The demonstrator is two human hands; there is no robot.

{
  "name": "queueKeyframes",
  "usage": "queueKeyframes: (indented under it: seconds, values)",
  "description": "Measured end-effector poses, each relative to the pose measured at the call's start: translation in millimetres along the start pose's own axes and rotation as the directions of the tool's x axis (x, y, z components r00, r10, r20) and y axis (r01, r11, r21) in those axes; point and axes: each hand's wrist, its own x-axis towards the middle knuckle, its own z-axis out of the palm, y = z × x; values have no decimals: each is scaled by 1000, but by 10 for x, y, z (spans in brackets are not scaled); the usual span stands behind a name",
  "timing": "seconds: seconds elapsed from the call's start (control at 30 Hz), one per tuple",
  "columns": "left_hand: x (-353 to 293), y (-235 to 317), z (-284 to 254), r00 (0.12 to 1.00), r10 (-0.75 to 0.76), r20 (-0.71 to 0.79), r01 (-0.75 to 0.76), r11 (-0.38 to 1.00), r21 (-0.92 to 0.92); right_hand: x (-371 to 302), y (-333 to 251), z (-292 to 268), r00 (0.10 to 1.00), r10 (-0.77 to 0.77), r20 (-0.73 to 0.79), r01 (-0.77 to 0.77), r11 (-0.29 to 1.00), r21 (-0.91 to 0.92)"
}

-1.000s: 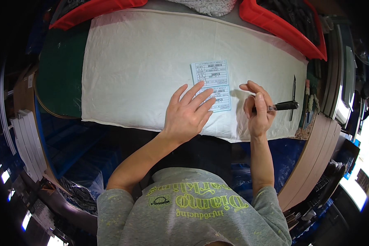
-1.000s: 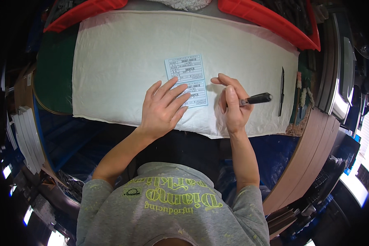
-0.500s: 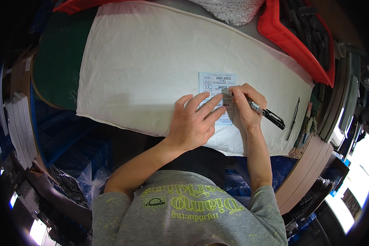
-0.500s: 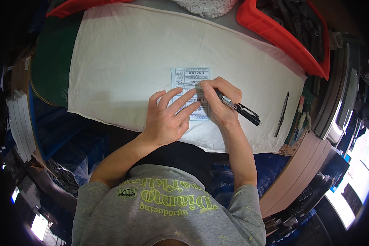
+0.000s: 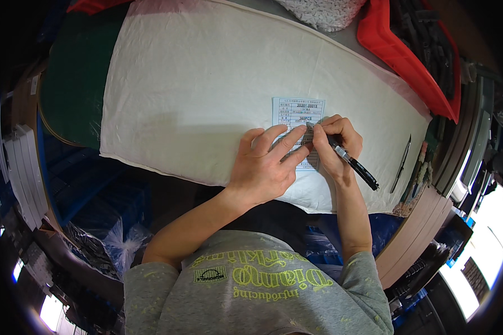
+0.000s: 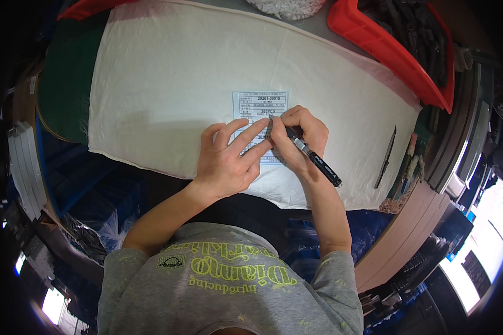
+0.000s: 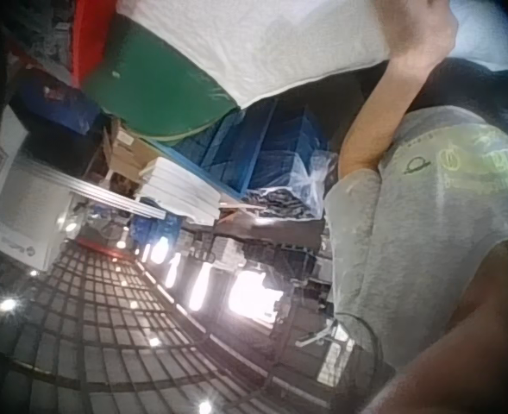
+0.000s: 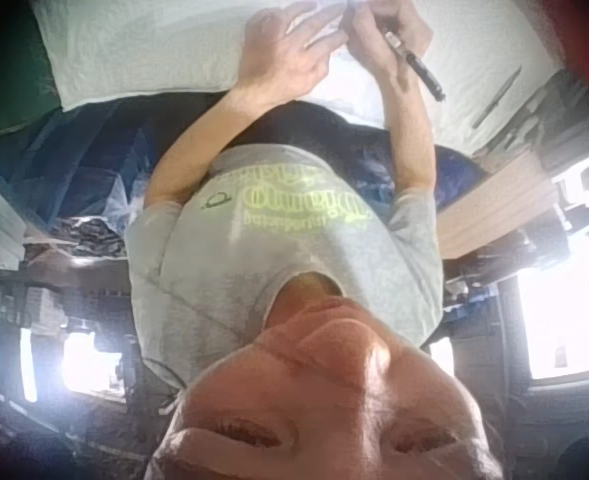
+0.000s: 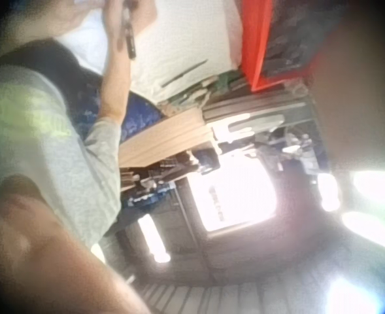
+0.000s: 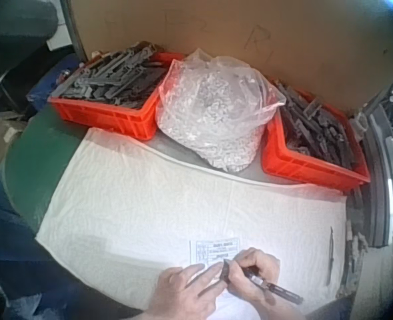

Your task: Assembling plastic baby high chair components, marking a quality control ticket, and applying grease to joints.

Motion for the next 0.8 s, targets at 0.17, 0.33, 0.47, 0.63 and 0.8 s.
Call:
queueKeyframes:
  seconds: [0.17,0.33,0.47,0.63,0.8]
  values:
    - [-5,2,5,1000,-10,3,10,1000,-20,7,-23,-4,1000,-12,2,13,999,-38]
    - [-3,0,8,1000,-1,-9,1,1000,8,20,-36,6,1000,-17,8,18,998,-63]
    - [-6,-3,10,1000,-6,3,6,1000,-10,10,-30,-5,1000,-17,16,19,997,-73]
    - [-3,-9,17,1000,7,-2,-7,1000,-2,2,-18,5,1000,10,-28,-11,999,-33]
    - [-3,-7,17,1000,8,-5,-8,1000,4,17,-56,9,1000,4,-13,-5,998,-66]
